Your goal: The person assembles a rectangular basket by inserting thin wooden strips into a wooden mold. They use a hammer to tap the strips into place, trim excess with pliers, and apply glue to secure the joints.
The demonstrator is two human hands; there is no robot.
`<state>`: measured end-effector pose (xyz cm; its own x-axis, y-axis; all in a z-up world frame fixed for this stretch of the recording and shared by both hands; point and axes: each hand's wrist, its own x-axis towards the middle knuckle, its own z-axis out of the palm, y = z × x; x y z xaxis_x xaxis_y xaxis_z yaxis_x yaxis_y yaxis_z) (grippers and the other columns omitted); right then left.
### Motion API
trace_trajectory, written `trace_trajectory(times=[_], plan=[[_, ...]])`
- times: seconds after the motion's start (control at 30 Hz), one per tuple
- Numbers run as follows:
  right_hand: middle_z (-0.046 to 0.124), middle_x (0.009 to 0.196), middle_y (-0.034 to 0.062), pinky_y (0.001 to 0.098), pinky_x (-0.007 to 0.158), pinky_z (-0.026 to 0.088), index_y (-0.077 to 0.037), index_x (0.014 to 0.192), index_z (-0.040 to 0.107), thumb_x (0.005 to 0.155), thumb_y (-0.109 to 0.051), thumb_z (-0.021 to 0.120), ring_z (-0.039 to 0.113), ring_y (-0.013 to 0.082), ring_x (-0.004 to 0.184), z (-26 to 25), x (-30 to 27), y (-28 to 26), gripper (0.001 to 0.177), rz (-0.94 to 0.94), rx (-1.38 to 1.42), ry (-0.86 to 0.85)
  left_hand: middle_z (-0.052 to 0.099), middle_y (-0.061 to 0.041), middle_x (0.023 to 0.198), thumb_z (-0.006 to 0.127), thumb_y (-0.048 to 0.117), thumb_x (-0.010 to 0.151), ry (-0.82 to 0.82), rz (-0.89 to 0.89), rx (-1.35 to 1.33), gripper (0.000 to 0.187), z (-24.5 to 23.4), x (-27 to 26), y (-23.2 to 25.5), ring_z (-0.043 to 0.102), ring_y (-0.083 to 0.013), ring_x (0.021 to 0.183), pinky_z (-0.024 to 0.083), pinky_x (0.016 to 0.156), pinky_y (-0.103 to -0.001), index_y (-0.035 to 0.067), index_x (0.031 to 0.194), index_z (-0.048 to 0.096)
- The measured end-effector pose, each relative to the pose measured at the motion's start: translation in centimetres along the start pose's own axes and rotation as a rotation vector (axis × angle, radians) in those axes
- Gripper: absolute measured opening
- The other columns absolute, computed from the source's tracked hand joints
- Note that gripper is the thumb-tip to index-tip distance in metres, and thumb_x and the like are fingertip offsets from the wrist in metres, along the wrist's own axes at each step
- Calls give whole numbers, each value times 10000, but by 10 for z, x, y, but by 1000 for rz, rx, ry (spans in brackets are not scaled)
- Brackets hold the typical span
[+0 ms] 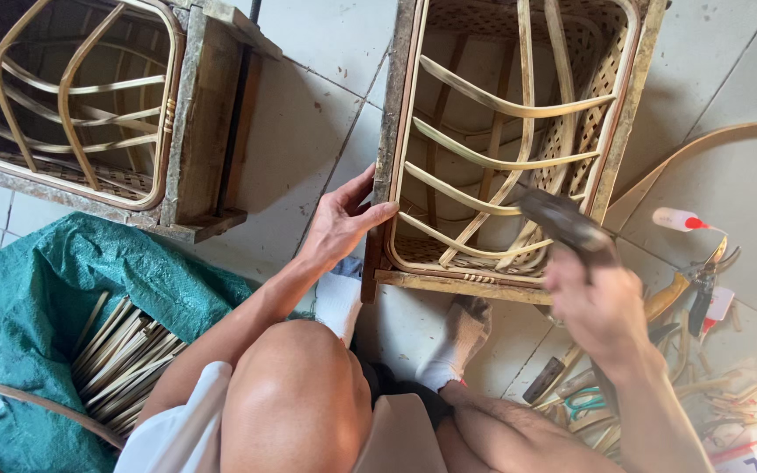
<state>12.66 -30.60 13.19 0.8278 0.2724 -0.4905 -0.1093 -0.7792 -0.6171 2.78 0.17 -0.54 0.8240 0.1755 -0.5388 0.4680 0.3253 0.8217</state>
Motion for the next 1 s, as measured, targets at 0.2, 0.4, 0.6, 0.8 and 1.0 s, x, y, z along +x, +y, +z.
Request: trace_trajectory(times=[0.2, 0.4, 0.6, 0.8, 1.0], plan=[[730, 886, 162, 370, 508, 560, -45, 1298, 561, 1047, -256, 521, 697, 224, 569, 68, 83, -91, 330, -652, -85, -180, 548, -119, 1530, 767, 135, 903, -23, 80, -83, 760, 0, -2, -3, 554, -165, 1323, 469, 1128, -321, 20, 1562, 406], [718, 774, 181, 433, 589, 563, -39, 1227, 614, 1117, -310, 519, 702, 317, 659, 89, 112, -116, 308, -674, -165, -95, 469, -85, 1587, 699, 73, 943, -134, 53, -230, 704, -5, -4, -1, 488, -146, 1399, 404, 1171, -310, 34, 1572, 384], [675, 670, 149, 425, 471, 519, -107, 1301, 560, 1044, -340, 488, 667, 307, 495, 62, 65, -72, 354, -253, -91, -294, 439, -92, 1622, 427, 378, 1093, -158, -66, -423, 594, -25, 0, -20, 398, -193, 1506, 335, 1237, -412, -4, 1549, 425], [740, 884, 162, 374, 573, 597, -80, 1373, 545, 934, -191, 664, 744, 264, 666, 67, -1, -25, 468, -586, -2, -389, 411, -106, 1639, 339, 477, 1093, -180, -112, -419, 670, -29, 4, -13, 351, -202, 1531, 284, 1256, -420, 2, 1562, 399], [708, 854, 124, 378, 567, 578, 2, 1294, 585, 904, -253, 773, 706, 281, 665, 102, -11, -5, 502, -904, -162, -238, 453, -51, 1607, 375, 484, 1057, -130, -157, -280, 645, -23, 10, 0, 408, -199, 1482, 323, 1218, -428, 69, 1548, 433]])
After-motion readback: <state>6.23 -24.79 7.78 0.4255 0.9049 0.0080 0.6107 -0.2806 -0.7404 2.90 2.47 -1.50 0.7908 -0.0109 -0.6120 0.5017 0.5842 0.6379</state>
